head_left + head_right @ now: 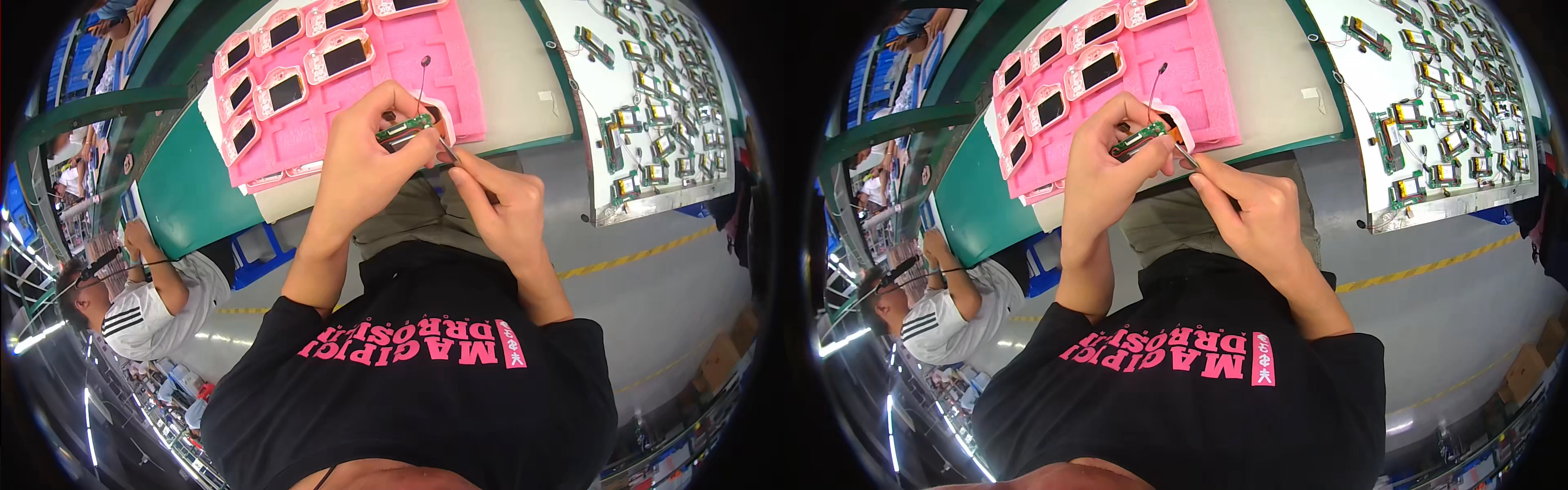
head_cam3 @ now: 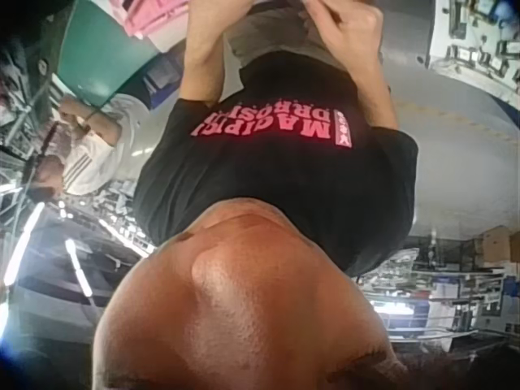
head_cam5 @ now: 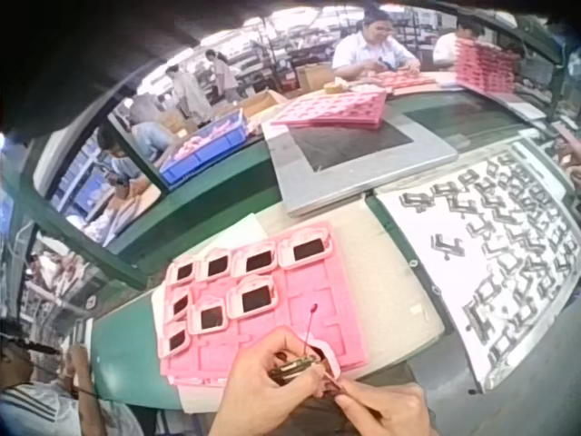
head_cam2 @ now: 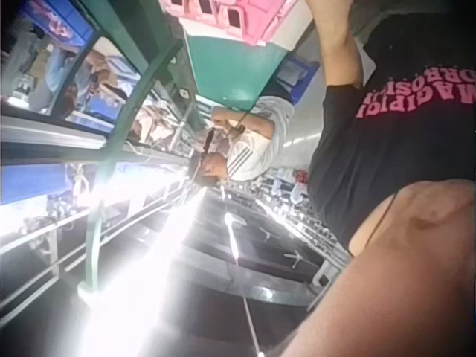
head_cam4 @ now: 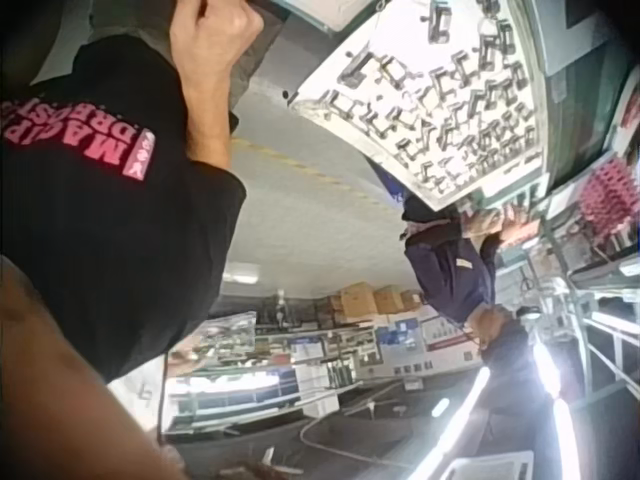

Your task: Assembling electronic circuit boards by connecting batteries and organizing them into trays.

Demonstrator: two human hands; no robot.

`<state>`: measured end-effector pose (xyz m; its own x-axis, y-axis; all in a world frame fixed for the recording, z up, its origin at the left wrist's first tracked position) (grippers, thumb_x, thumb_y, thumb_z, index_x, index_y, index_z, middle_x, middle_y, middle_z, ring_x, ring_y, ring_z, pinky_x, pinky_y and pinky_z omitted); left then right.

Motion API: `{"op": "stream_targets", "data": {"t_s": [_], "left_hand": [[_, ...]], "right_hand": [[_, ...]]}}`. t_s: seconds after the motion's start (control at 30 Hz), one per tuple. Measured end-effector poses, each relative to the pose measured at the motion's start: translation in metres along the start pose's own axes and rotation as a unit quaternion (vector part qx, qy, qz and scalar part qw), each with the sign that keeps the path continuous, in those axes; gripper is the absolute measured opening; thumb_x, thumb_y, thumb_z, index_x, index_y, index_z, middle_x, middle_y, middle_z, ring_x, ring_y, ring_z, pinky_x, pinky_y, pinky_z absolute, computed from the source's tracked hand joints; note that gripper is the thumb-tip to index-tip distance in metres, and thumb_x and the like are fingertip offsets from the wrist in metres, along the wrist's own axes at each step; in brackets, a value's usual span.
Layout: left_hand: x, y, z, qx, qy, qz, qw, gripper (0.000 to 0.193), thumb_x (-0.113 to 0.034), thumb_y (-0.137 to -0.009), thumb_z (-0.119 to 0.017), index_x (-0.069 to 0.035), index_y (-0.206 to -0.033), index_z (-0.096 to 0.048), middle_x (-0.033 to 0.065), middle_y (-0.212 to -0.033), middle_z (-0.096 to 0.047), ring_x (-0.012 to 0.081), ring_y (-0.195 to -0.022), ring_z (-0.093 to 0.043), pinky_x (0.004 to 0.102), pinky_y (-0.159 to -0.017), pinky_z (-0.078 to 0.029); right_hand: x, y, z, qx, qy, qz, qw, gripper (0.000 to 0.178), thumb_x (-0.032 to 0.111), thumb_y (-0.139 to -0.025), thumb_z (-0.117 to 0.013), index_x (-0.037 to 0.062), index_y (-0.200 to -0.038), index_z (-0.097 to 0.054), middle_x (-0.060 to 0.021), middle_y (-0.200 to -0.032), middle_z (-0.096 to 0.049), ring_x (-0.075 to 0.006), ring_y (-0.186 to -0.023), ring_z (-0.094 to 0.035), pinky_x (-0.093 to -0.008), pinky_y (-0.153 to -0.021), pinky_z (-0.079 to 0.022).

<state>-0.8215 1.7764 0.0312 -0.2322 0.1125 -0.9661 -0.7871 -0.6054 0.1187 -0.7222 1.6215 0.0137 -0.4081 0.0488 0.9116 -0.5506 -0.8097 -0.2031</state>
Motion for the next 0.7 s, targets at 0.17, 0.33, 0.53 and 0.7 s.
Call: {"op": "stream_targets", "data": {"t_s": [0.17,0.33,0.53,0.7], "left_hand": [[-0.013,-0.001,-0.008,0.011,0.071,0.026,0.997,0.015,0.002,-0.088,-0.068,-0.003,-0.100,-0.062,0.0089,-0.089,-0.071,0.0136,-0.069,-0.068,0.0219,-0.065,-0.051],[-0.010,-0.003,-0.011,0.021,0.050,0.031,0.998,0.014,0.003,-0.087,-0.069,-0.003,-0.096,-0.061,0.0084,-0.088,-0.071,0.0137,-0.069,-0.068,0.0222,-0.064,-0.051],[-0.015,-0.005,0.006,0.014,0.023,0.009,1.000,0.013,-0.011,-0.098,-0.068,0.000,-0.105,-0.068,0.0099,-0.090,-0.072,0.0149,-0.068,-0.068,0.0227,-0.059,-0.051],[-0.017,0.000,0.015,0.109,0.074,0.110,0.985,0.032,-0.026,-0.108,-0.061,0.002,-0.120,-0.071,0.0133,-0.095,-0.074,0.0167,-0.067,-0.068,0.0239,-0.055,-0.051]], "right_hand": [[0.000,0.002,0.008,0.017,-0.032,-0.044,0.998,0.022,0.001,-0.094,-0.074,-0.0041,-0.114,-0.080,-0.0035,-0.067,-0.066,-0.0110,-0.052,-0.049,-0.0256,-0.050,-0.038],[-0.020,0.008,0.013,0.078,-0.205,-0.203,0.954,0.018,0.003,-0.099,-0.068,-0.0018,-0.114,-0.078,-0.0016,-0.070,-0.065,-0.0090,-0.056,-0.046,-0.0241,-0.054,-0.037],[-0.007,0.009,0.038,-0.041,-0.172,-0.109,0.978,0.022,0.002,-0.099,-0.068,0.0028,-0.119,-0.076,0.0013,-0.078,-0.067,-0.0064,-0.059,-0.040,-0.0206,-0.056,-0.032],[0.040,-0.023,-0.001,0.077,0.011,0.000,0.997,0.036,-0.002,-0.088,-0.077,0.0057,-0.124,-0.078,-0.0003,-0.079,-0.072,-0.0088,-0.059,-0.050,-0.0229,-0.057,-0.040]]}}
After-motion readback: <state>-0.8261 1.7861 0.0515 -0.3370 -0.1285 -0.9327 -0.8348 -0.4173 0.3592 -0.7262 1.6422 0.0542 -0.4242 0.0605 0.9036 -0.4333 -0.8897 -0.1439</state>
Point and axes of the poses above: each hand's wrist, its own y-axis away from the middle knuckle, its own z-axis out of the back of the hand, x = y × z, the point moved 7 cm from there along -y, towards the middle knuckle
